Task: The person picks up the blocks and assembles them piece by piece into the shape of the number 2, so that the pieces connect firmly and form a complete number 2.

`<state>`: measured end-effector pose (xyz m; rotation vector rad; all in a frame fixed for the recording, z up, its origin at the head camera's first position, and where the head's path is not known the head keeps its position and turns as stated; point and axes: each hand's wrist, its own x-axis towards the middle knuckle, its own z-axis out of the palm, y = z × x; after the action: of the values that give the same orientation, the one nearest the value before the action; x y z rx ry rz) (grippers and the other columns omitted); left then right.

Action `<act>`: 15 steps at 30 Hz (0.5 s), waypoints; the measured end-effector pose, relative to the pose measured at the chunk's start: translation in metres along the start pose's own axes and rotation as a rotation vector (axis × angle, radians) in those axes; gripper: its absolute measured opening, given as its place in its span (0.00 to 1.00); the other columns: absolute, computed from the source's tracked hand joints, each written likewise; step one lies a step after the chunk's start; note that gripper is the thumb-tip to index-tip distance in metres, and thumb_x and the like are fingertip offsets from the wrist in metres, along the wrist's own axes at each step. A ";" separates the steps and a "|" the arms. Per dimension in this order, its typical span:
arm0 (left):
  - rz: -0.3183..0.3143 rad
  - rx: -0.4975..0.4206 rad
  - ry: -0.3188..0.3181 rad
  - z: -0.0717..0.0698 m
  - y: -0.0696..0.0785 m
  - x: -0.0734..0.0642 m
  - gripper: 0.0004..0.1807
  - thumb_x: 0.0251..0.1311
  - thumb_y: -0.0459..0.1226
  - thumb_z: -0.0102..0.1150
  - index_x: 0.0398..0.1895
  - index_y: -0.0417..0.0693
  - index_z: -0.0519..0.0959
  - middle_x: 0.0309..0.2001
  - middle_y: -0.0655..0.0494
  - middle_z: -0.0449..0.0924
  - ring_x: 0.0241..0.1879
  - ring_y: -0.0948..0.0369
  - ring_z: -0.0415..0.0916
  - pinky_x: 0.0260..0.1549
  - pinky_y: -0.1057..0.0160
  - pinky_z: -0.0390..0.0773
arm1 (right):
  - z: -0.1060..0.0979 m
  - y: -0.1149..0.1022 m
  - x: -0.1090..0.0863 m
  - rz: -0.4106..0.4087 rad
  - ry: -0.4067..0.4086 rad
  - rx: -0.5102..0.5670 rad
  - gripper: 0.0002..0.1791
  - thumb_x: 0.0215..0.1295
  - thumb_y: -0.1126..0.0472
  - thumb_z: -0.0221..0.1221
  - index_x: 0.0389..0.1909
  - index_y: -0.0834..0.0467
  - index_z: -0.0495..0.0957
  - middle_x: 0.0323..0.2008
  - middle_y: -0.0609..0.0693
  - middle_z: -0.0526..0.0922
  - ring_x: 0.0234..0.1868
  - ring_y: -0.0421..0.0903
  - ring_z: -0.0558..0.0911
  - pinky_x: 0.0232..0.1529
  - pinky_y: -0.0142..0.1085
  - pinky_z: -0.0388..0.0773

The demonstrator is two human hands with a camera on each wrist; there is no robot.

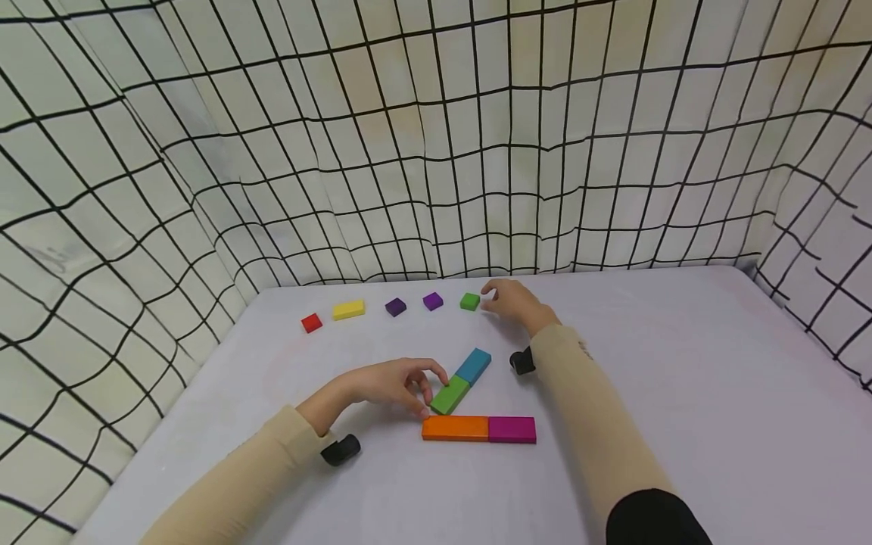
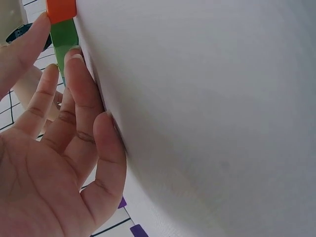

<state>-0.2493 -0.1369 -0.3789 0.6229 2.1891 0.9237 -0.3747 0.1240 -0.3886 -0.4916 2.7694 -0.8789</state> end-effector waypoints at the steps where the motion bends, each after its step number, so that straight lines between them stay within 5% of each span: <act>1: -0.002 -0.002 -0.001 0.000 0.000 0.000 0.26 0.61 0.32 0.71 0.61 0.51 0.75 0.38 0.55 0.81 0.40 0.59 0.75 0.42 0.64 0.77 | 0.000 0.000 0.001 0.000 0.002 0.000 0.22 0.75 0.59 0.59 0.66 0.64 0.73 0.50 0.62 0.79 0.44 0.53 0.78 0.45 0.43 0.76; 15: -0.018 0.004 0.002 0.001 0.003 0.000 0.26 0.61 0.31 0.71 0.61 0.51 0.75 0.38 0.55 0.81 0.40 0.59 0.75 0.41 0.65 0.77 | 0.009 -0.006 0.011 0.065 0.004 -0.015 0.28 0.70 0.53 0.66 0.65 0.62 0.75 0.61 0.61 0.79 0.54 0.55 0.78 0.61 0.52 0.72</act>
<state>-0.2479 -0.1350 -0.3772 0.6031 2.1951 0.9111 -0.3808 0.1109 -0.3935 -0.4002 2.7804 -0.8453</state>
